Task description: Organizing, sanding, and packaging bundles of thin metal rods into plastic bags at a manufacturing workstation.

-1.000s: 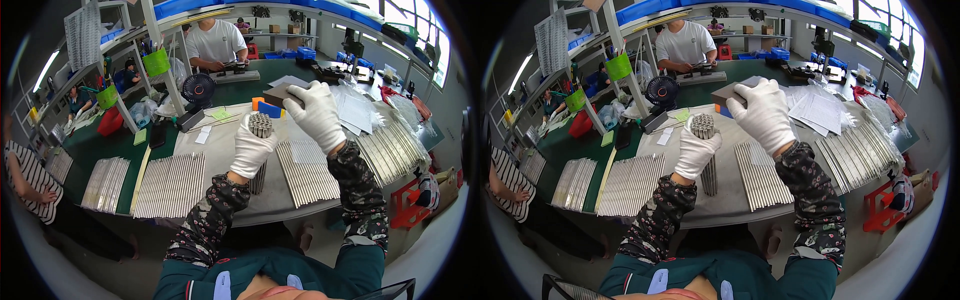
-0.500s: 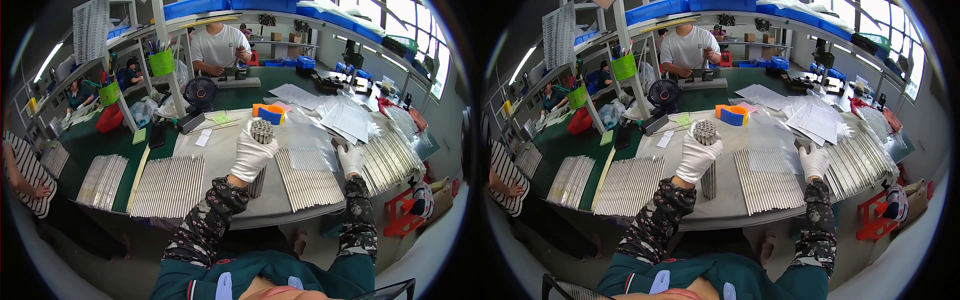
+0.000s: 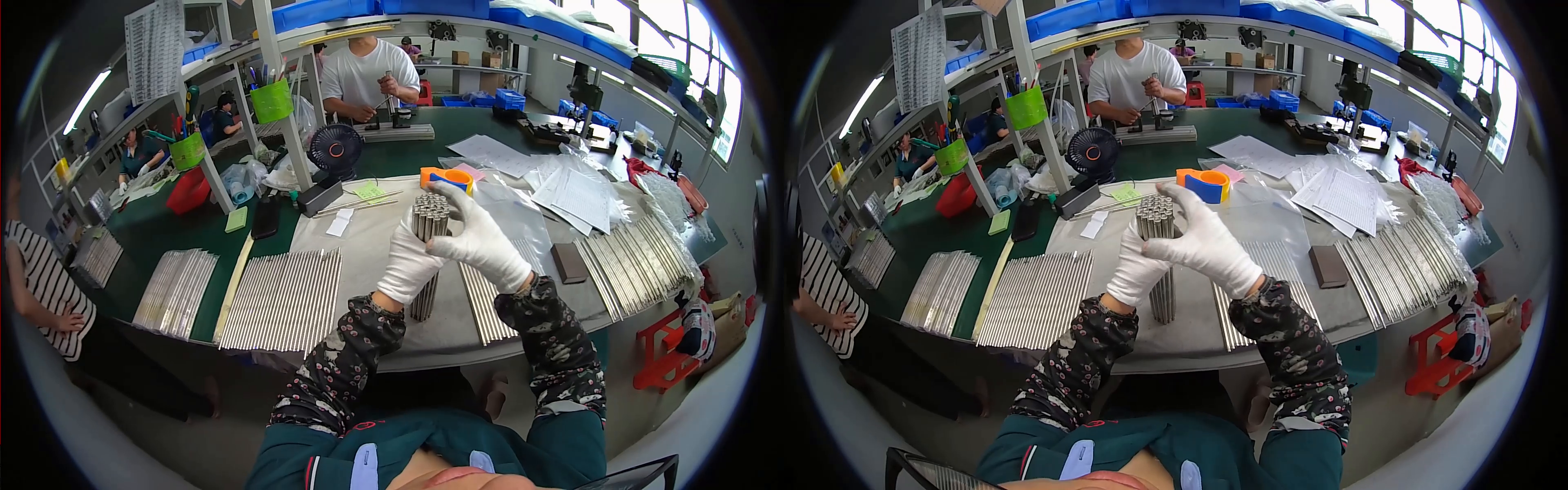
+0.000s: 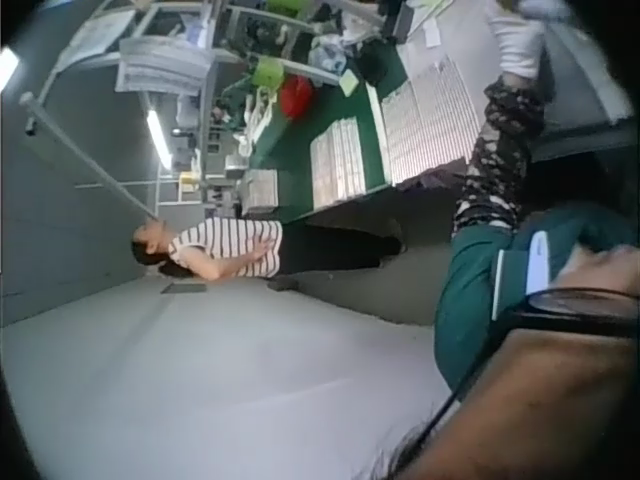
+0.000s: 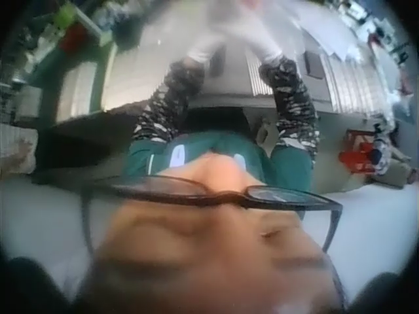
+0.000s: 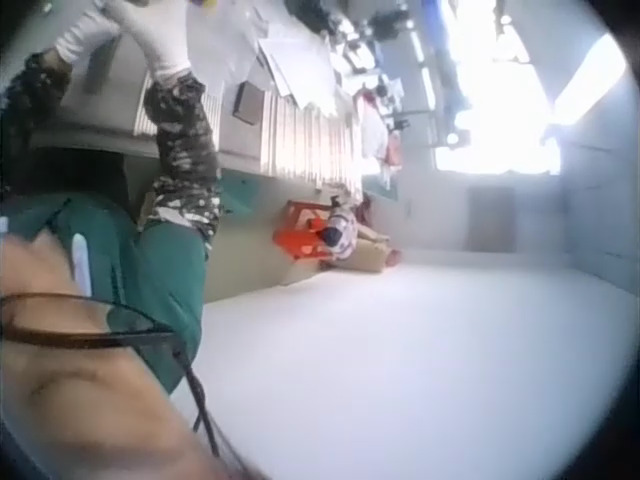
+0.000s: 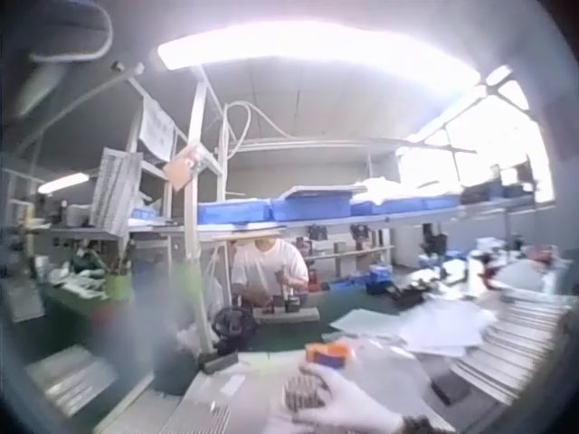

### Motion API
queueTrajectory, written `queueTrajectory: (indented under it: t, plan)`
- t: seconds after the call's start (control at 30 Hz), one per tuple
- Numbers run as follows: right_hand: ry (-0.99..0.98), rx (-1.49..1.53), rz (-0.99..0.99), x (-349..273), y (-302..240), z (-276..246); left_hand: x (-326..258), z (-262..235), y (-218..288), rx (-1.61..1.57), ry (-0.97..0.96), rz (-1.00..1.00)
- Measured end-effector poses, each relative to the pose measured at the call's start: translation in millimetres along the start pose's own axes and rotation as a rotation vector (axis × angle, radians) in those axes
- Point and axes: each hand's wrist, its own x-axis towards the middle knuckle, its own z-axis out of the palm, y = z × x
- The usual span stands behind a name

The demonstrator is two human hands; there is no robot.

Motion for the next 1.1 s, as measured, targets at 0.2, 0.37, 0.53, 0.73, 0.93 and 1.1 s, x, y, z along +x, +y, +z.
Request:
queueTrajectory:
  t: [0.2,0.37,0.53,0.73,0.93,1.1]
  plan:
    - [0.149,0.179,0.128,5.4,17.5,31.4,-28.7,8.8,-10.8,-0.012,-0.027,0.029]
    - [0.207,0.129,0.081,-2.7,17.9,42.1,-42.6,-1.0,-27.8,0.301,-0.057,0.072]
    - [0.254,0.068,0.017,-6.2,21.8,42.9,-52.4,-3.6,-35.9,0.286,-0.116,-0.035]
    - [0.250,0.053,0.026,-12.9,17.5,42.5,-109.0,-34.9,-23.5,0.298,-0.051,-0.314]
    - [0.046,-0.132,-0.203,-51.5,9.4,60.8,-102.5,-47.8,-25.6,-0.981,-0.382,-1.297]
    - [-0.639,-0.626,-0.899,-79.9,-3.6,90.5,-57.9,-32.3,-18.4,-0.930,-0.324,-1.166]
